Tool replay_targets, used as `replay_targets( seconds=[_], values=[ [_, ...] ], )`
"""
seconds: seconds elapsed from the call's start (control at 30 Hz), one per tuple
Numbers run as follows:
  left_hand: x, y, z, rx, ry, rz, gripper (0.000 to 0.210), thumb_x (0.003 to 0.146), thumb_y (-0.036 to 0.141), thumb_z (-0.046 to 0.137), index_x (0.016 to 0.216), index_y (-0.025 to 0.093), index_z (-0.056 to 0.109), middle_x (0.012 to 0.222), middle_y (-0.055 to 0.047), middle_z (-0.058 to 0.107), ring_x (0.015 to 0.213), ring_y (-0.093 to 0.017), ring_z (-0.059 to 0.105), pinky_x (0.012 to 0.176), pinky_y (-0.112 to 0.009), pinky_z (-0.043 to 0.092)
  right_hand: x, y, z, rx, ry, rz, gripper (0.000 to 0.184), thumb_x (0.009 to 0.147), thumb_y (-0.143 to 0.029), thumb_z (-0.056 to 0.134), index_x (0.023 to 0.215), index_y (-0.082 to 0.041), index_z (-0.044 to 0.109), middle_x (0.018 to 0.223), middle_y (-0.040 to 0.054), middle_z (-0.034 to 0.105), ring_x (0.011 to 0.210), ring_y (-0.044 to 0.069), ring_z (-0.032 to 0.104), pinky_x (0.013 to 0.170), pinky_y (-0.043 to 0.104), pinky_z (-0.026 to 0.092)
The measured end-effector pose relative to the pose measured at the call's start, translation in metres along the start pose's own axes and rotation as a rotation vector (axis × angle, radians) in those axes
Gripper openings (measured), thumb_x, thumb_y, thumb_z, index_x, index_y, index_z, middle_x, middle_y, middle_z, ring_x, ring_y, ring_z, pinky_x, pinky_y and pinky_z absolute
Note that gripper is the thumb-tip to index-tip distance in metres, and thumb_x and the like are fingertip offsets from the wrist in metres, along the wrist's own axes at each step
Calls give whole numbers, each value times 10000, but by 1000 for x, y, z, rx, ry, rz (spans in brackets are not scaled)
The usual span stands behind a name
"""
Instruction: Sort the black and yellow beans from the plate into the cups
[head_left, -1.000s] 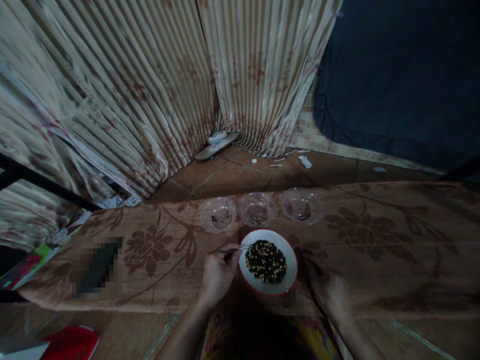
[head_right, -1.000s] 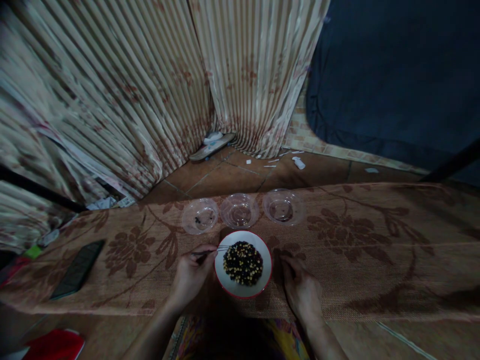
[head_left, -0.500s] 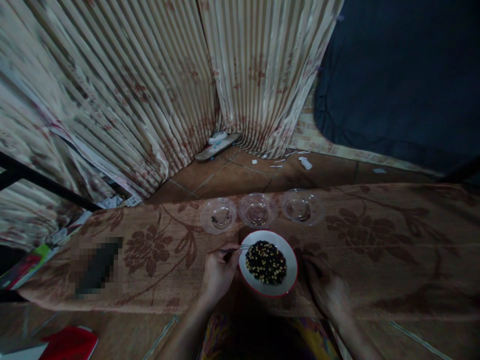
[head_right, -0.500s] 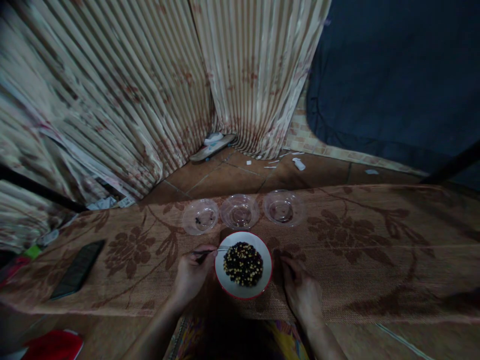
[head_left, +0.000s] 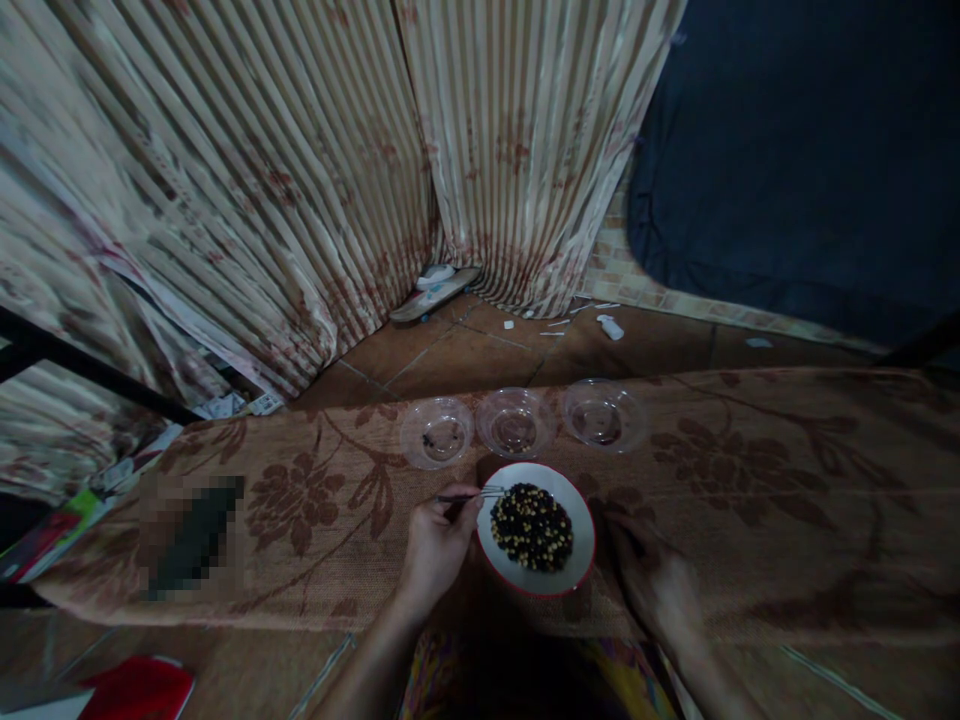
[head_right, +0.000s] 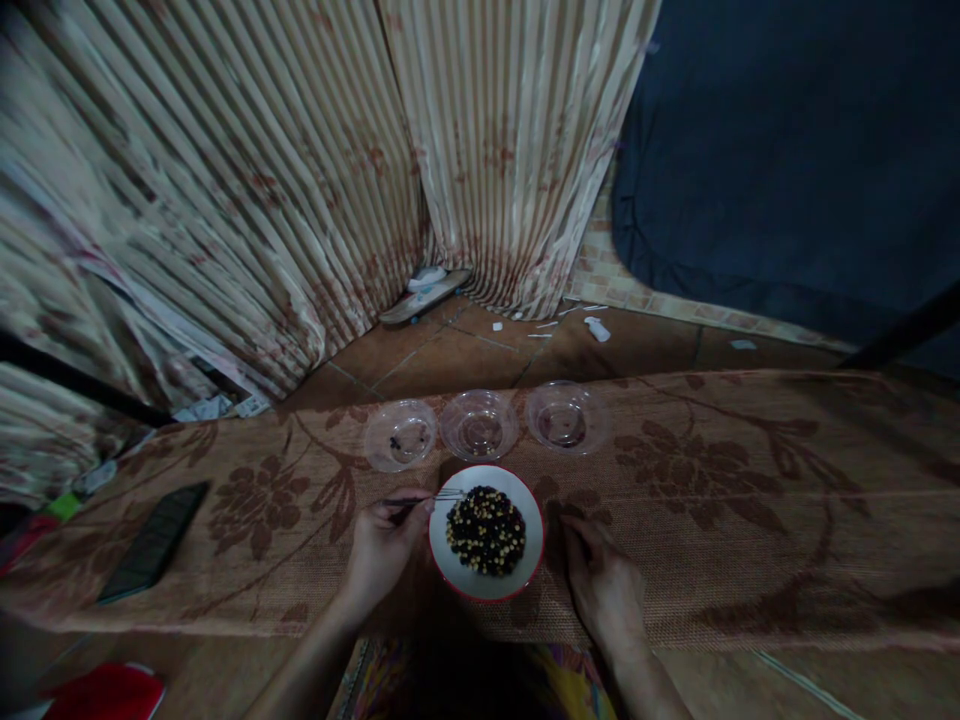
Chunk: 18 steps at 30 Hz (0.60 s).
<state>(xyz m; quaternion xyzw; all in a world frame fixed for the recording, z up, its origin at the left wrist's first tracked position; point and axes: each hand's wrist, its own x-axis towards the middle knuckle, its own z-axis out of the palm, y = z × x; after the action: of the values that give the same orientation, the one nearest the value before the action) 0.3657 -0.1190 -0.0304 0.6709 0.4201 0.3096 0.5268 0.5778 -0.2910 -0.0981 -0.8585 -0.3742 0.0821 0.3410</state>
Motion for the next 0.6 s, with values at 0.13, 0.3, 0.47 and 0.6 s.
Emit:
replay_targets(
  seconds=[0.13,0.3,0.47,0.6],
  values=[
    [6,4,2,-22,16,23,240,801,345,654,906,136,708,790,-52,726,667,-159,654,598,-221,516,0,0,0,-3,-11,8,382,906,-442,383,1038,-244,682,1128,56,702,950,229,689,800,329,520],
    [29,20,7,-73,48,56,218,782,332,670,879,138,695,726,-30,704,598,-136,629,549,-209,501,0,2,2,-37,-9,9,388,909,-453,379,1040,-255,686,1140,50,698,945,235,691,747,322,529],
    [67,24,15,-36,85,99,177,773,280,648,863,140,707,619,1,664,504,-112,581,488,-194,443,0,4,3,-28,-12,4,382,906,-450,379,1040,-259,682,1126,46,702,936,232,694,747,323,533],
    [84,18,20,56,100,119,171,771,275,648,847,138,715,615,-9,675,537,-131,609,524,-212,457,0,4,3,-15,-5,-9,378,904,-438,381,1021,-245,685,1107,55,710,933,221,696,758,313,536]
  ],
)
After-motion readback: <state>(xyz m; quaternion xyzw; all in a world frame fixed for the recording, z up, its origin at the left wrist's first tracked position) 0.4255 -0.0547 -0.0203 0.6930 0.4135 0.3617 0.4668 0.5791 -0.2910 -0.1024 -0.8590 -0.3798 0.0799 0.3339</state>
